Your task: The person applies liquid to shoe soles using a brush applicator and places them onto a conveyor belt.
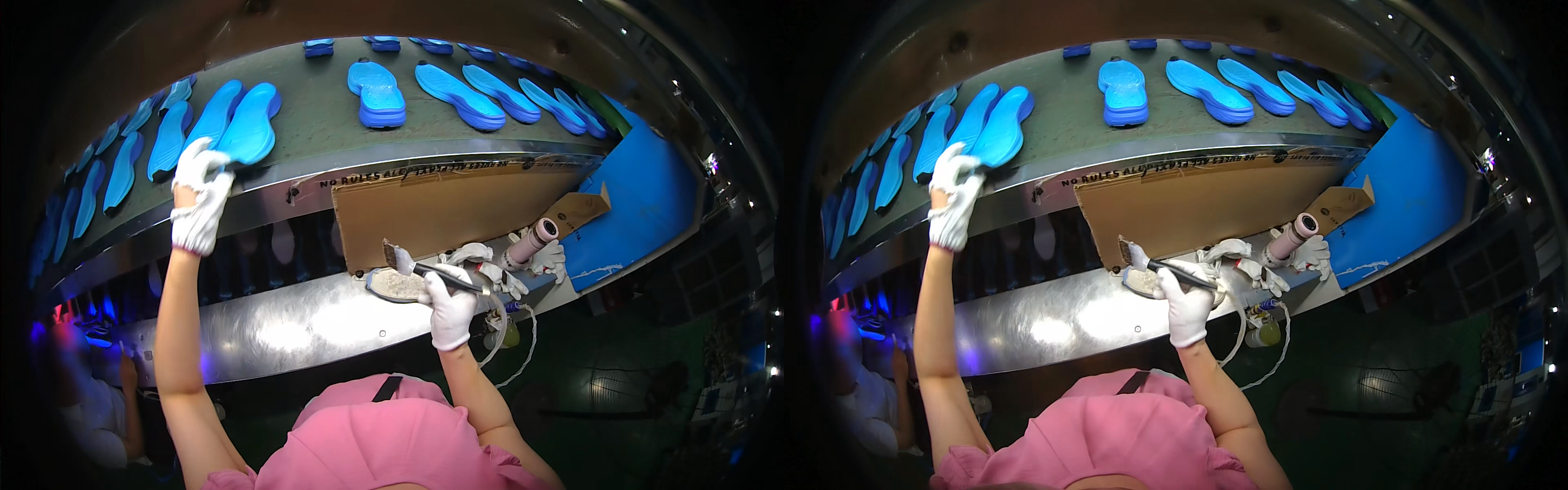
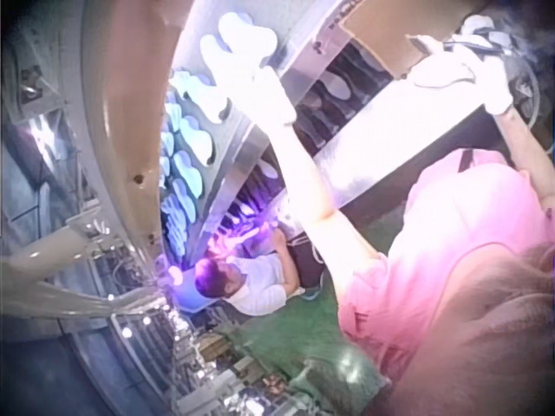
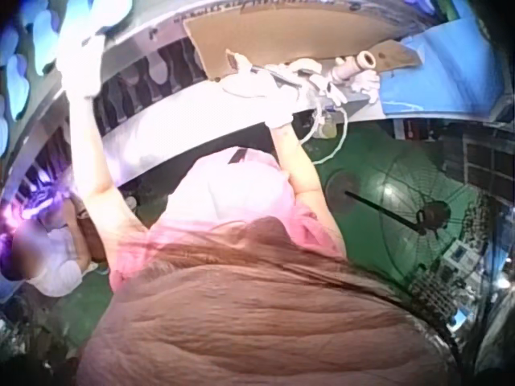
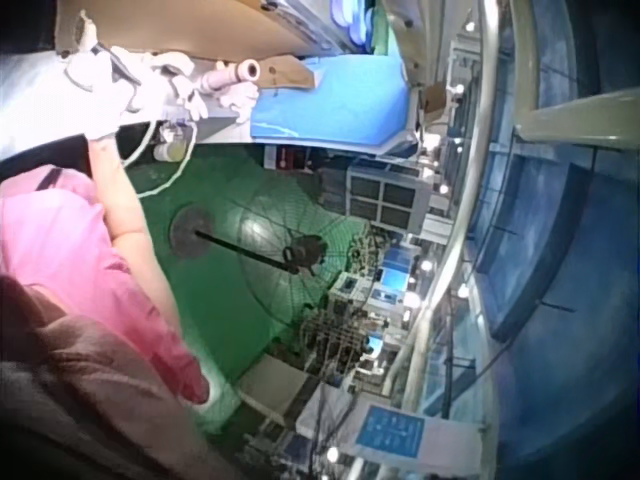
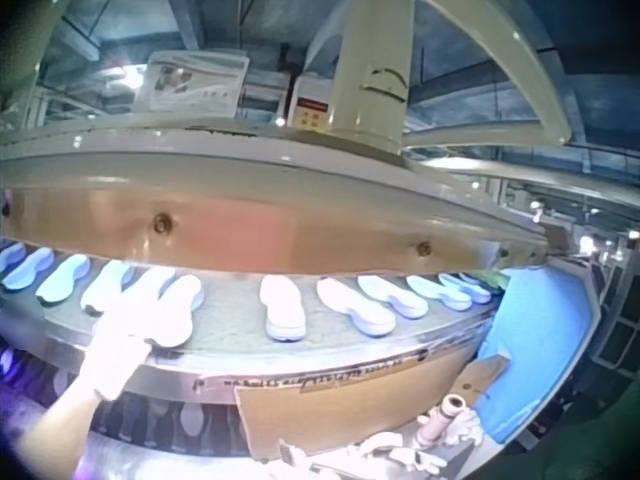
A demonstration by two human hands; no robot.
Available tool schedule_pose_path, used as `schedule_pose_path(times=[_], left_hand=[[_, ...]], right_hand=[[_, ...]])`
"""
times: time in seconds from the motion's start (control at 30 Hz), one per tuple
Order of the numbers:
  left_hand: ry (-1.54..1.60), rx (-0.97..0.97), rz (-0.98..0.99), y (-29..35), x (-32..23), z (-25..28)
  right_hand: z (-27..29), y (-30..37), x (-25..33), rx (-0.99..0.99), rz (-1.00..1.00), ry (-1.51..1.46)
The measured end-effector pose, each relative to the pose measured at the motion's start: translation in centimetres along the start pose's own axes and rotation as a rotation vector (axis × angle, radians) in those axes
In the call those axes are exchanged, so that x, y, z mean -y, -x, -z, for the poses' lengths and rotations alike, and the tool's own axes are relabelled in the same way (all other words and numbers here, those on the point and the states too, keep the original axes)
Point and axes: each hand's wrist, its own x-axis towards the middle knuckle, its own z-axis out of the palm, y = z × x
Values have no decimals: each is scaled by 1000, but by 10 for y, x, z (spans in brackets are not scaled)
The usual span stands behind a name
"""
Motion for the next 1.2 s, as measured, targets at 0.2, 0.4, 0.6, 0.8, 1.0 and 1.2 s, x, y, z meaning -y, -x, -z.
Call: schedule_pose_path(times=[0.2,0.4,0.6,0.8,1.0,1.2], left_hand=[[1657,-238,639,88,-49,50],[2412,418,830,97,-54,34],[2353,73,980,113,-94,-5],[2152,16,928,153,-134,-33],[2320,194,854,169,-104,-41],[2244,88,993,184,-135,-40]], right_hand=[[-7,-27,-1,-80,-27,-93],[-17,-20,6,34,6,-205],[-22,-24,9,250,-46,-162],[-136,-22,55,512,920,567],[-105,22,92,1065,965,835],[-112,23,73,1055,1249,856]])
